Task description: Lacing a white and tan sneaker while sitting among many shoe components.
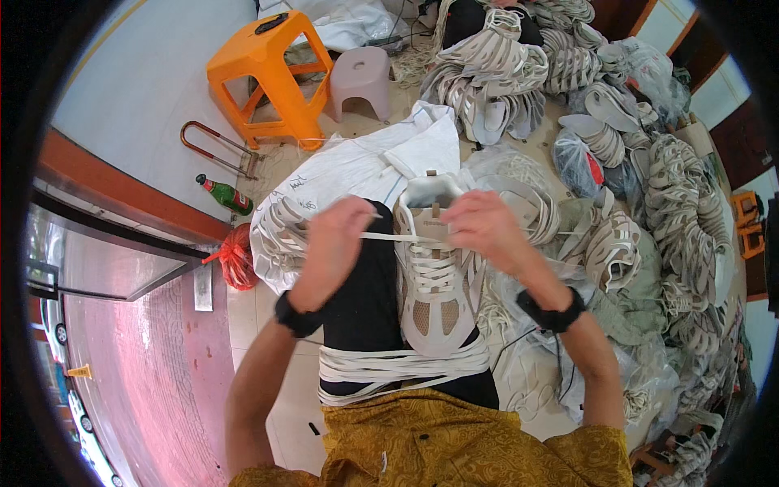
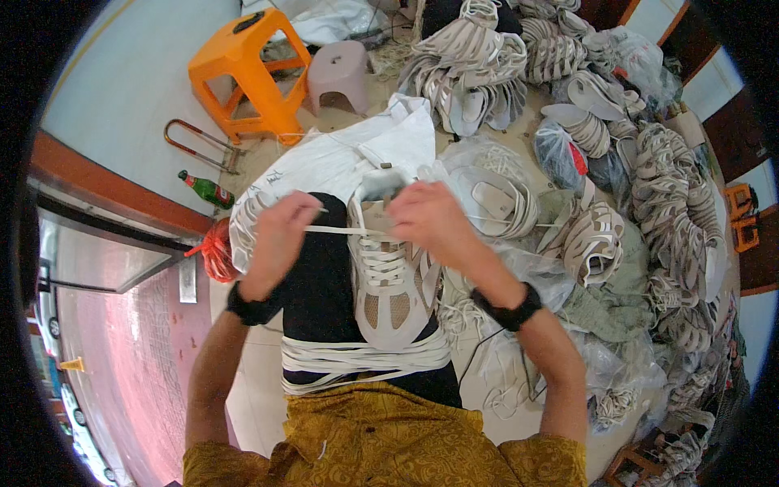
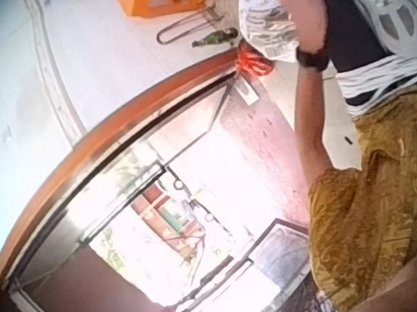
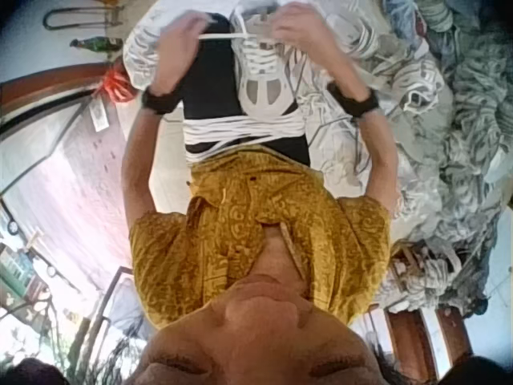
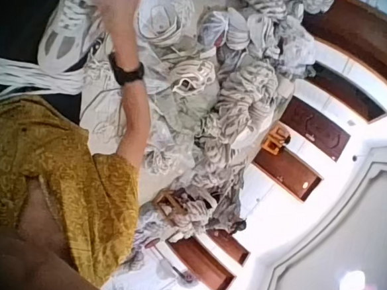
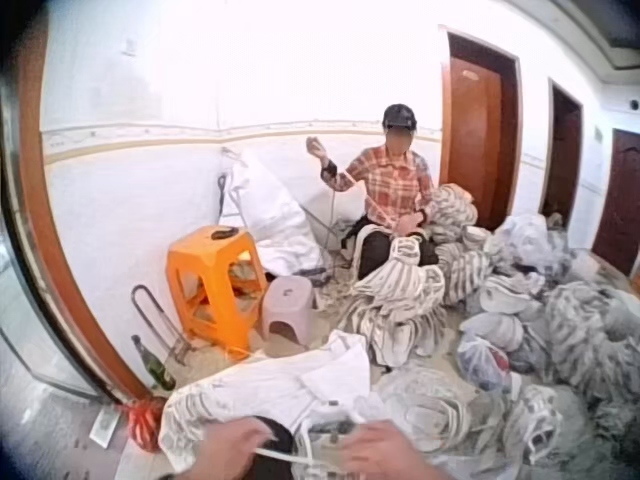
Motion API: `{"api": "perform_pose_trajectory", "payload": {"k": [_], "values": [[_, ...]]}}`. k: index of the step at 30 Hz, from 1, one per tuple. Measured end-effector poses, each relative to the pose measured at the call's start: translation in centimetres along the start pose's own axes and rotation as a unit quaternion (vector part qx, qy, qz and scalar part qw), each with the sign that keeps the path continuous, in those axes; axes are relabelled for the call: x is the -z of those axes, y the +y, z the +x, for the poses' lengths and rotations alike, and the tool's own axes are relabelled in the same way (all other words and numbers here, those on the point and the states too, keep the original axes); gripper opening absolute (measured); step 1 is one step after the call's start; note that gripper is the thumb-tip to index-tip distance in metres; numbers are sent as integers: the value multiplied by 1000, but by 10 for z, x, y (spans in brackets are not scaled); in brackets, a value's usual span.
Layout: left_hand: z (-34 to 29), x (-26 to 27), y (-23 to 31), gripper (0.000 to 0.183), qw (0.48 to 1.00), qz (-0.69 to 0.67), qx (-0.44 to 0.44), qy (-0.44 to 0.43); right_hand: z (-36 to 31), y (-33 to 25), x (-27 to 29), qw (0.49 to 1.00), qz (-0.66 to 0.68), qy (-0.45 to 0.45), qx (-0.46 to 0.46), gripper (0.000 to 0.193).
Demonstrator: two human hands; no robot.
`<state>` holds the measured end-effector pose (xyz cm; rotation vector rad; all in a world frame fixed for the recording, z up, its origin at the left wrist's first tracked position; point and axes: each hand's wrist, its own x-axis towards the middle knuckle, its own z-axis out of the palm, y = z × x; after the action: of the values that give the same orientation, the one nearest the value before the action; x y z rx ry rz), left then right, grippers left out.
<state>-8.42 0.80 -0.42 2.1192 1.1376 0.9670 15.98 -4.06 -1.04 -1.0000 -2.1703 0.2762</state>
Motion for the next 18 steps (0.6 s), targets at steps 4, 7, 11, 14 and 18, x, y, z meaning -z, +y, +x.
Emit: {"api": "perform_pose_trajectory", "payload": {"k": [4, 7, 11, 14, 18], "values": [[-7, -25, 18, 5, 993, 94, -45, -55, 6, -24, -29, 995, -80, -40, -39, 10], [-14, -33, 16, 3, 994, 78, -34, -67, -3, -27, -35, 999, -31, -6, -18, 11], [-17, -42, 12, 2, 989, 125, -64, -48, -9, -24, -37, 999, -16, 12, -41, 11], [-17, -46, 12, 5, 977, 182, -92, -54, -10, -23, -39, 999, -15, 13, -41, 11], [-21, -50, 18, 7, 956, 242, -146, -73, -11, -23, -42, 999, -12, 24, -32, 12]]}}
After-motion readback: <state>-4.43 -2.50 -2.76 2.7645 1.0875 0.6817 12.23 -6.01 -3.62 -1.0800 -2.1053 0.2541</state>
